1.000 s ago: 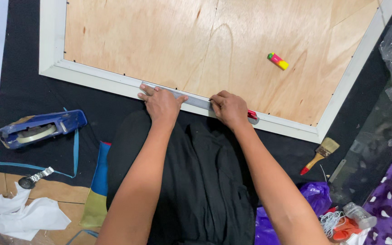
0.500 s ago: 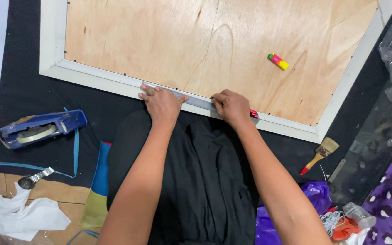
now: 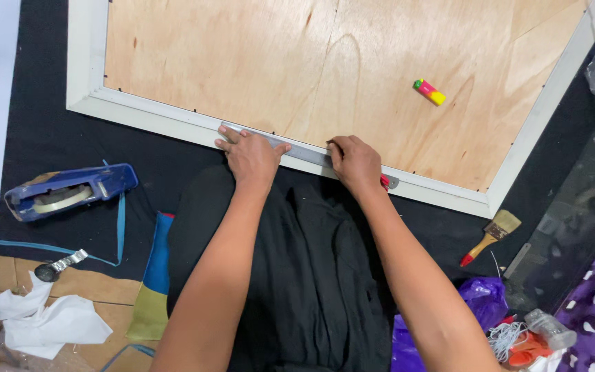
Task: The person uses a metal ruler and a red utility knife to score straight lines along the edges of a rectangular wooden board. The person repeatedly repositions the ruler and scores the wood surface.
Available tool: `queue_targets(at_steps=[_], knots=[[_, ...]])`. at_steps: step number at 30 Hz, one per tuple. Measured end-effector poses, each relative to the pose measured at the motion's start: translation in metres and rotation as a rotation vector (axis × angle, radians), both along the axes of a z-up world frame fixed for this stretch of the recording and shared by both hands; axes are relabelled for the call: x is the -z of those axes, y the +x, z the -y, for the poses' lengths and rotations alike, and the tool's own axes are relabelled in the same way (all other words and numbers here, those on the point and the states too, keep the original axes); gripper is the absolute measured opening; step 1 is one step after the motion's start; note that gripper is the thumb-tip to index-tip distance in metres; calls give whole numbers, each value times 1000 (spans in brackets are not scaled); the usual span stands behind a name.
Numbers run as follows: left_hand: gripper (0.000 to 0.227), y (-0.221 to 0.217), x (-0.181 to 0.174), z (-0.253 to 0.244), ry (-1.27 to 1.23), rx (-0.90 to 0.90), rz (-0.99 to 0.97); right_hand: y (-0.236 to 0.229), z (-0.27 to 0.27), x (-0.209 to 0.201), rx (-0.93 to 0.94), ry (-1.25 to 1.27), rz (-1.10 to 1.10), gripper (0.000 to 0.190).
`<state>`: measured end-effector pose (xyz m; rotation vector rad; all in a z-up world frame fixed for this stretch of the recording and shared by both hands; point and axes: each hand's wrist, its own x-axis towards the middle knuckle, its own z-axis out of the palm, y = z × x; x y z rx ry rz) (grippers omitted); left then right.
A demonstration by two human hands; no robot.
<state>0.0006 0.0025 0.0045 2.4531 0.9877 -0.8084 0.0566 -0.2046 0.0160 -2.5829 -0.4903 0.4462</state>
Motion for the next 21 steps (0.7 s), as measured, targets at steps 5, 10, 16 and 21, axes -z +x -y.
queue_targets(at_steps=[5, 10, 16, 21], knots=[[112, -6, -6, 4, 40, -11, 70, -12, 6, -15, 5, -13, -42, 14], [111, -12, -3, 7, 39, -29, 123, -26, 8, -14, -1, -42, 35, 14], [101, -19, -1, 8, 29, 118, 13, -28, 8, -12, 20, -49, 38, 15], [99, -19, 0, 7, 31, 117, 34, -25, 1, -26, 40, -139, -90, 21]])
